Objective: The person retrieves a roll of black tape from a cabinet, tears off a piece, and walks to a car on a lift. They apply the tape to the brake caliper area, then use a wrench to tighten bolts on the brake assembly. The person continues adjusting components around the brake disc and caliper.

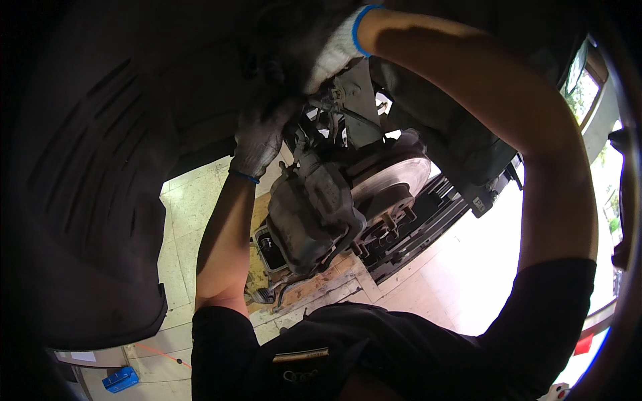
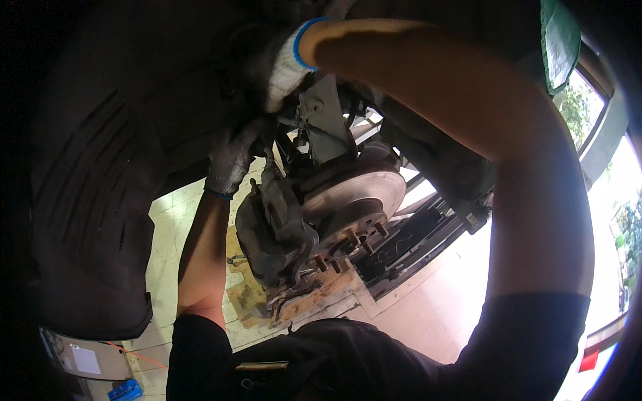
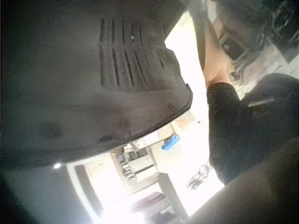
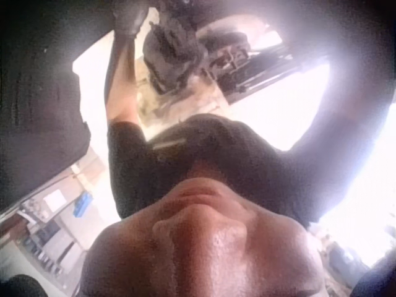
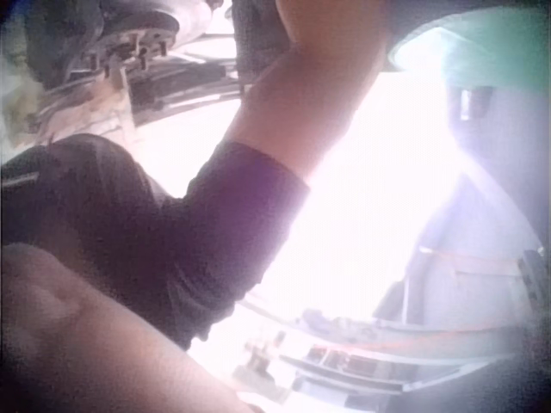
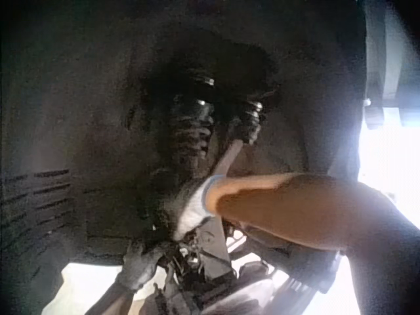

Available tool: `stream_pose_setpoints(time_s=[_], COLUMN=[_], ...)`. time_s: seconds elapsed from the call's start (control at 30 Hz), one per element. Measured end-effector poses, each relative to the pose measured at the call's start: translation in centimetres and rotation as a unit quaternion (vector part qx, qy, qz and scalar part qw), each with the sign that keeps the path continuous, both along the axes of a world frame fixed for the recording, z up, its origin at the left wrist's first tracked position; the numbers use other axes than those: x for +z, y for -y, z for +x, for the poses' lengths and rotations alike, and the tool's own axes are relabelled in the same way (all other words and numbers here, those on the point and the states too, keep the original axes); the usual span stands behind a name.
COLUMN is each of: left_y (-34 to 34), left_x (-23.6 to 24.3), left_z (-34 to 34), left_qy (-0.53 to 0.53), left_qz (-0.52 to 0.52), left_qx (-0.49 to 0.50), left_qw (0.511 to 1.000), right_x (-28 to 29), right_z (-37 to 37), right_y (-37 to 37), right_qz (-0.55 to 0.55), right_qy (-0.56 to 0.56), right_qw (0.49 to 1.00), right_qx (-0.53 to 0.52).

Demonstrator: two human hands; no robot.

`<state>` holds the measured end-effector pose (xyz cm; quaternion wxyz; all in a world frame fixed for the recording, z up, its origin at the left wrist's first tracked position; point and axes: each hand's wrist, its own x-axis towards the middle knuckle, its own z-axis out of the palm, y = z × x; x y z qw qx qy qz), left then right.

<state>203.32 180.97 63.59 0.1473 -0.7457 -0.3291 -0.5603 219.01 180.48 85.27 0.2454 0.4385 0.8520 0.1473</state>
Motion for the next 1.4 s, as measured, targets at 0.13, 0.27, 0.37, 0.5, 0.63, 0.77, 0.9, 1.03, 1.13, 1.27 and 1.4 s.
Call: stream_pose_setpoints(time_s=[0.13, 0.27, 0.37, 0.5, 0.63, 0.77, 0.9, 1.03, 1.13, 1.27, 1.4], left_y=[-1.2, -1.0, -0.4, 0.1, -1.3, -3.0, -2.1, 0.1, 0.7, -0.9, -1.6], left_x=[-1.3, -0.9, -0.3, -0.1, -0.2, -0.3, 0.9, 2.2, 1.9, 1.0, -0.3], left_z=[-0.5, -0.6, 0.1, 0.5, 0.5, 0.3, 0.2, 0.9, 1.2, 1.4, -0.3], left_qy=[-0.107, -0.143, -0.091, -0.247, -0.177, -0.122, -0.215, -0.263, -0.094, 0.153, 0.062], left_qz=[0.037, -0.012, -0.025, -0.146, -0.018, 0.124, -0.013, -0.255, -0.136, -0.316, -0.216], left_qx=[0.031, 0.05, 0.031, 0.189, 0.157, 0.115, 0.19, 0.142, 0.043, -0.212, -0.199], left_qw=[0.993, 0.988, 0.995, 0.939, 0.972, 0.978, 0.958, 0.92, 0.985, 0.912, 0.954], right_x=[1.2, 1.0, -0.7, -2.8, -3.6, -4.5, -5.0, -6.1, -6.8, -4.9, -3.2], right_z=[-0.3, -1.5, -1.9, -2.1, -1.5, -1.1, -0.3, 0.7, 1.4, 1.0, -1.0], right_y=[0.5, 6.6, 11.0, 12.0, 11.4, 11.5, 9.5, 6.2, 5.1, 4.6, 4.6], right_qz=[-0.104, -0.076, -0.016, -0.022, -0.051, -0.025, 0.027, 0.068, 0.134, 0.143, 0.052], right_qy=[-0.12, -0.01, 0.099, 0.055, -0.002, -0.02, -0.028, -0.051, -0.191, 0.118, 0.101], right_qw=[0.987, 0.994, 0.995, 0.998, 0.999, 0.999, 0.999, 0.994, 0.967, 0.983, 0.992], right_qx=[-0.013, -0.083, 0.0, -0.006, 0.016, -0.002, 0.037, 0.068, 0.104, -0.011, -0.051])
